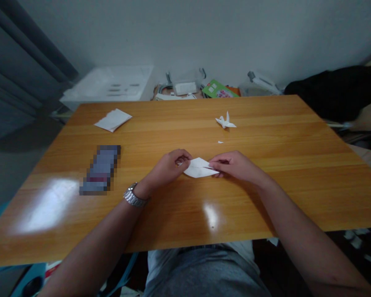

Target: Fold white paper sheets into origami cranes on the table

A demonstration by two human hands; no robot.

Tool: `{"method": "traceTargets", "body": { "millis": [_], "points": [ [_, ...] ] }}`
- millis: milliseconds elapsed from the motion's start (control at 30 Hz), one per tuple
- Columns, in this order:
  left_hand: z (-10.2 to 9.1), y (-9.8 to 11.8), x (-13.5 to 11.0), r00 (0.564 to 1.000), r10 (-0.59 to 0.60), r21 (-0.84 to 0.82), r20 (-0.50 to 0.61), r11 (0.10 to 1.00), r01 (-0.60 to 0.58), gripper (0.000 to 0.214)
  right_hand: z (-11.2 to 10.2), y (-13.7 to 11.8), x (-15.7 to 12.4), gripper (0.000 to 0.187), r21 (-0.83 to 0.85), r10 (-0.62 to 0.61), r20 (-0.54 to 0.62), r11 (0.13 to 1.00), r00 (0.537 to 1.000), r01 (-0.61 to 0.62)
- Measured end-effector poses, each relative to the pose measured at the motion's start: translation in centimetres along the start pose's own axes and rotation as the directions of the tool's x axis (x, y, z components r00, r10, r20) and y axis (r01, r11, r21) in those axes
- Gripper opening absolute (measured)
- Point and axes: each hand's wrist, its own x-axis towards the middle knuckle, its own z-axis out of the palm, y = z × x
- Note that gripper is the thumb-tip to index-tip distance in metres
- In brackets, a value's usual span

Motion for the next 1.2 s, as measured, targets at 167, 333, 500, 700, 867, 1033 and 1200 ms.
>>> {"method": "traceTargets", "body": {
  "millis": [167,333,500,700,867,1033,1200],
  "points": [
    [0.4,0.3,-0.2,0.998,-0.006,-0.011,0.07,1.0,0.007,0.025,0.1,0.1,-0.1,0.035,-0.043,-0.018,0.031,0.999,0.999,0.019],
    [0.7,0.7,-0.4,0.993,-0.019,-0.007,0.119,1.0,0.02,0.022,0.4,0.2,-0.1,0.032,-0.086,-0.031,0.035,0.996,0.999,0.034],
    [1.0,0.5,-0.3,0.995,-0.086,-0.085,0.056,0.992,0.091,0.019,0.9,0.2,0.4,0.04,0.045,-0.059,-0.096,0.997,0.994,0.063],
    [1.4,-0.4,0.1,0.974,-0.21,-0.398,-0.081,0.903,0.161,0.024,1.6,0.0,0.8,0.052,0.294,0.034,-0.239,0.955,0.97,0.039],
    [2.3,-0.7,0.2,0.942,-0.31,-0.613,-0.125,0.771,0.173,0.03,3.1,-0.2,0.8,0.045,0.278,-0.016,-0.175,0.958,0.984,0.065],
    [3.3,-0.4,0.1,0.936,-0.329,-0.682,-0.124,0.713,0.16,0.034,4.3,-0.4,1.1,0.042,0.226,-0.114,-0.243,0.959,0.963,0.171],
    [3.6,0.2,-0.1,0.958,-0.274,-0.667,-0.086,0.73,0.149,0.034,4.3,-0.4,1.3,0.038,0.081,-0.145,-0.298,0.981,0.944,0.176]
  ]
}}
